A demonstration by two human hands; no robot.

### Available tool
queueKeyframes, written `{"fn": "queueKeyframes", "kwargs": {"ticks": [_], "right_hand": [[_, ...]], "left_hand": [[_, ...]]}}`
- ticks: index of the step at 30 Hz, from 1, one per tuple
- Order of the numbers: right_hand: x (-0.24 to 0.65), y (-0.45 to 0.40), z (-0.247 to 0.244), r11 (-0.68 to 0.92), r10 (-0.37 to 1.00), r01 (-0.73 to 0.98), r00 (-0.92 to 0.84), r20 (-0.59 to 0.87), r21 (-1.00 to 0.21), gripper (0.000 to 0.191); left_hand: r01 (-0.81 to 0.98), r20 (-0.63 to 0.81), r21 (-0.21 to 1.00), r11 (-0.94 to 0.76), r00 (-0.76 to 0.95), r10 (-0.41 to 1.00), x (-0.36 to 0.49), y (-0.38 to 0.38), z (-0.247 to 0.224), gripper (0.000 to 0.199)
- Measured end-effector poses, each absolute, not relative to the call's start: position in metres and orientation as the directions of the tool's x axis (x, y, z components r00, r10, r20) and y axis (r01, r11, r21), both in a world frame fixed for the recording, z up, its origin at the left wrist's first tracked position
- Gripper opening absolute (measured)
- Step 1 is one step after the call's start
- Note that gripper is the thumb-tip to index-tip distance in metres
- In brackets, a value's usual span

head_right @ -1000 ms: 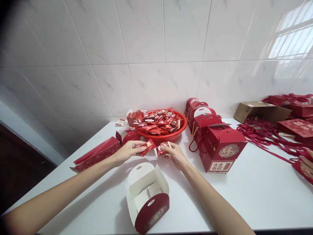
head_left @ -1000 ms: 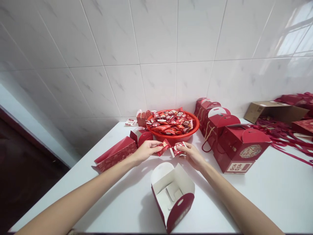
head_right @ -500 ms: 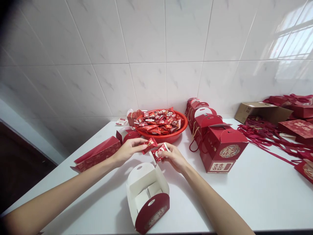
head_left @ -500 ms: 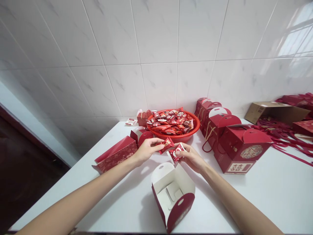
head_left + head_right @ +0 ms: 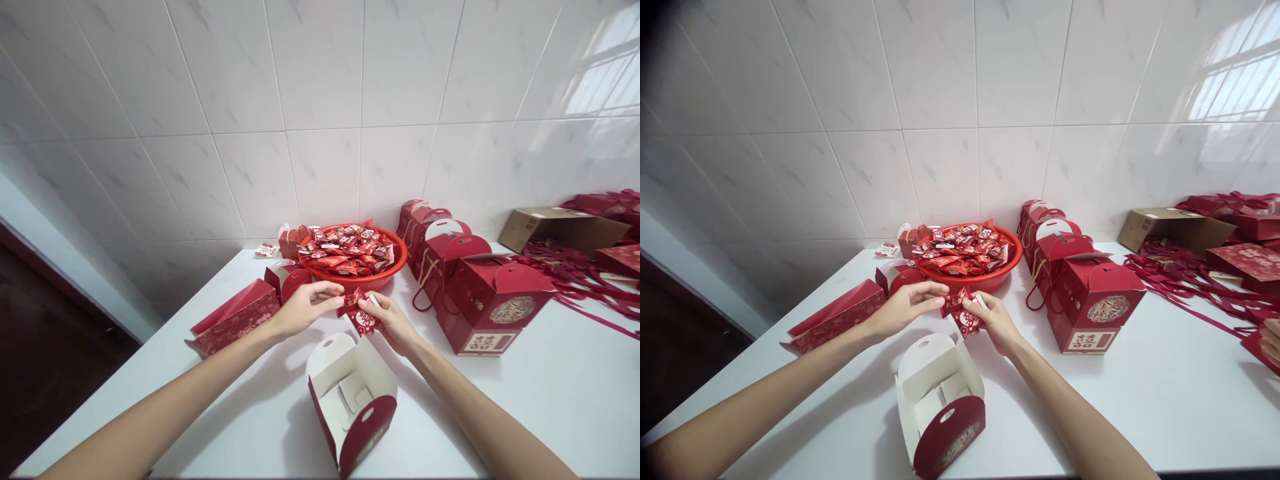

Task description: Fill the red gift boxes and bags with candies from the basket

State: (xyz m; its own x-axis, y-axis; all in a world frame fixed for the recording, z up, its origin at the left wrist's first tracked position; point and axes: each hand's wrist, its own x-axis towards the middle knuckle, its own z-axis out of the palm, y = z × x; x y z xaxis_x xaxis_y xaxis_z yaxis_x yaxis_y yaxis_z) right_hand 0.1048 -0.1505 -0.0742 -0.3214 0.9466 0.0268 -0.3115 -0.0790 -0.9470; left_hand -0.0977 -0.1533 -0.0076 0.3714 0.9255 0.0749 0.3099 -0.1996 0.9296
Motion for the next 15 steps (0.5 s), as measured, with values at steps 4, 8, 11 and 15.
{"fn": "queueKeyframes", "kwargs": {"ticks": [4,8,11,15], "right_hand": [[0.107,-0.147,-0.072,-0.069,0.978,-0.331,-0.209,0.002,-0.941,0.046],[0.11,-0.145,-0.069,-0.057,0.989,-0.354,-0.148,-0.004,-0.933,0.047],[0.111,-0.143,-0.069,-0.021,0.995,-0.373,-0.098,0.017,-0.928,0.046],[0.115,-0.14,-0.067,0.043,0.998,-0.398,-0.019,0.055,-0.916,0.046]], "left_hand": [[0.431,0.043,0.842,-0.324,0.544,0.838,-0.105,-0.171,0.031,0.027],[0.584,-0.05,0.672,-0.455,0.65,0.759,-0.105,-0.191,0.05,0.024],[0.638,-0.116,0.572,-0.516,0.685,0.719,-0.099,-0.197,0.047,0.013],[0.666,-0.086,0.504,-0.55,0.673,0.735,-0.095,-0.189,0.042,0.013]]}}
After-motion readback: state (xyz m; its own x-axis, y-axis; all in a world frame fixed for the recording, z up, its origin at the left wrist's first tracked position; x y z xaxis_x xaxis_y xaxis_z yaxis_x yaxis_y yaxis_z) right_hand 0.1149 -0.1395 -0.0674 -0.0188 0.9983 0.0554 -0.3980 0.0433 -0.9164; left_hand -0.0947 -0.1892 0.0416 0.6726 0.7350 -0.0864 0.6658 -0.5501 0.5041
